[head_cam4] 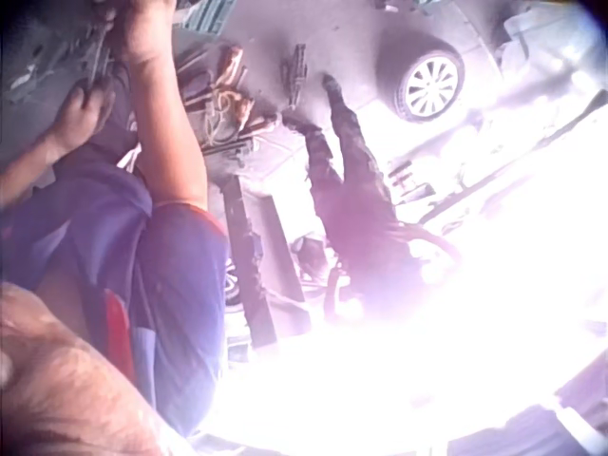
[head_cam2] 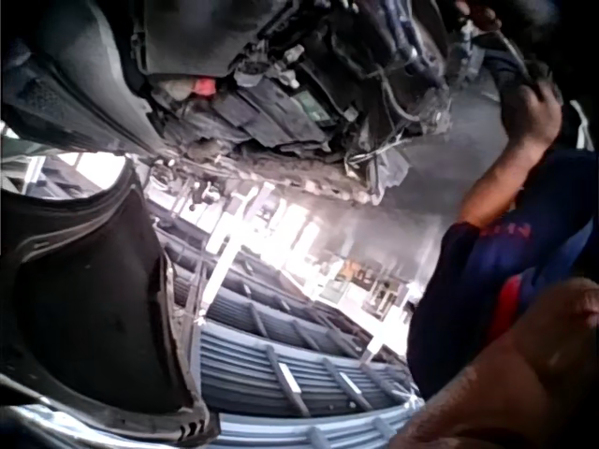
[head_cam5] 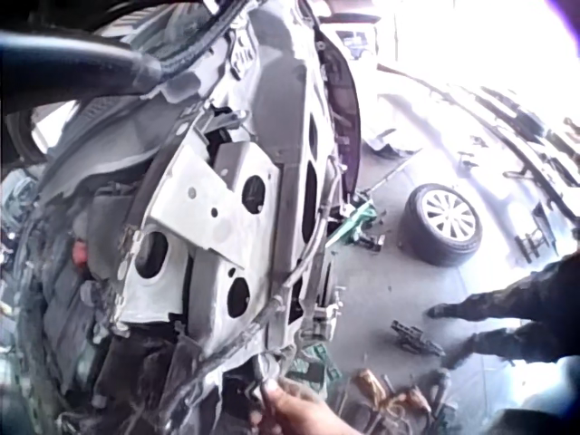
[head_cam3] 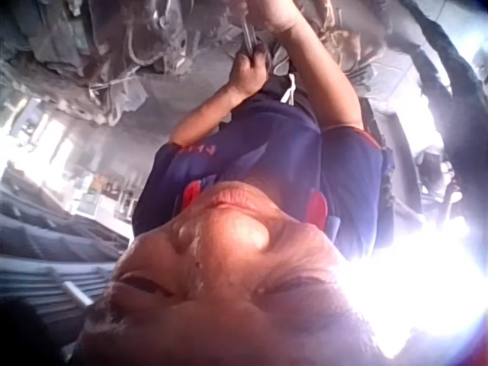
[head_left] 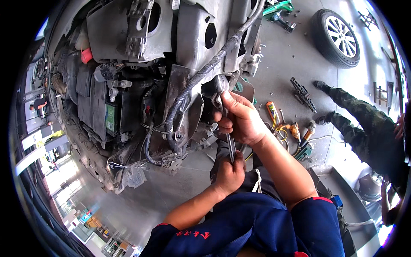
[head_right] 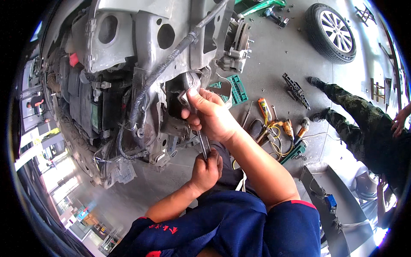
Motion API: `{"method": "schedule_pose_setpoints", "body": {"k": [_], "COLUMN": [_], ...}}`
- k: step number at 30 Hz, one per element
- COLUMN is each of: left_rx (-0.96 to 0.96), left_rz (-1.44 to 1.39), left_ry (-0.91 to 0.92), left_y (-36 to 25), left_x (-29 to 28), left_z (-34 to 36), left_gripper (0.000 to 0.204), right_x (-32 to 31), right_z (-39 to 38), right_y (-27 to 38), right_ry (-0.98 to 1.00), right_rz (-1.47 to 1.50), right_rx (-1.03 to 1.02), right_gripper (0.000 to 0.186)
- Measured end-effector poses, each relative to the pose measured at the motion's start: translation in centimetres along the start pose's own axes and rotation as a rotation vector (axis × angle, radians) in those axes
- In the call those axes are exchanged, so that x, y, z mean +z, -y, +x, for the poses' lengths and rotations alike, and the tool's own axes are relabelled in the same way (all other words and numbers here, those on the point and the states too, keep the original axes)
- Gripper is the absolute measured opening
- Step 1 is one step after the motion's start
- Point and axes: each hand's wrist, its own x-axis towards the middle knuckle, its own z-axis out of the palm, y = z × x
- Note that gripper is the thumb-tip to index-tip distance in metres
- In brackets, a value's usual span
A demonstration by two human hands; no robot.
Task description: The person picks up an adjustable wrench from the floor, uses it to bend and straighten the damaged metal frame of a car chassis, and then walks away while adjusting a waist pouch.
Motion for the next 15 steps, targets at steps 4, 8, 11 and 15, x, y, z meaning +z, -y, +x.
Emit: {"method": "schedule_pose_setpoints", "body": {"k": [4,8,11,15], "left_rx": [-0.049,-0.076,-0.003,0.084], "left_rz": [-0.047,0.025,0.144,0.348], "left_ry": [-0.015,0.018,0.033,0.005], "left_y": [-0.8,0.4,-1.0,-1.1], "left_x": [0.6,-2.6,-5.0,-6.5], "left_z": [0.0,0.8,0.9,1.1], "left_gripper": [0.047,0.046,0.042,0.039], "right_x": [0.3,0.3,-0.2,-0.3], "right_z": [-0.1,0.7,1.3,1.6], "right_y": [0.7,-0.6,-1.9,-3.1], "right_ry": [-0.013,0.018,0.073,0.110], "right_rz": [0.020,0.032,0.156,0.189], "right_rx": [0.045,-0.036,-0.071,-0.116], "right_gripper": [0.028,0.027,0.028,0.028]}}
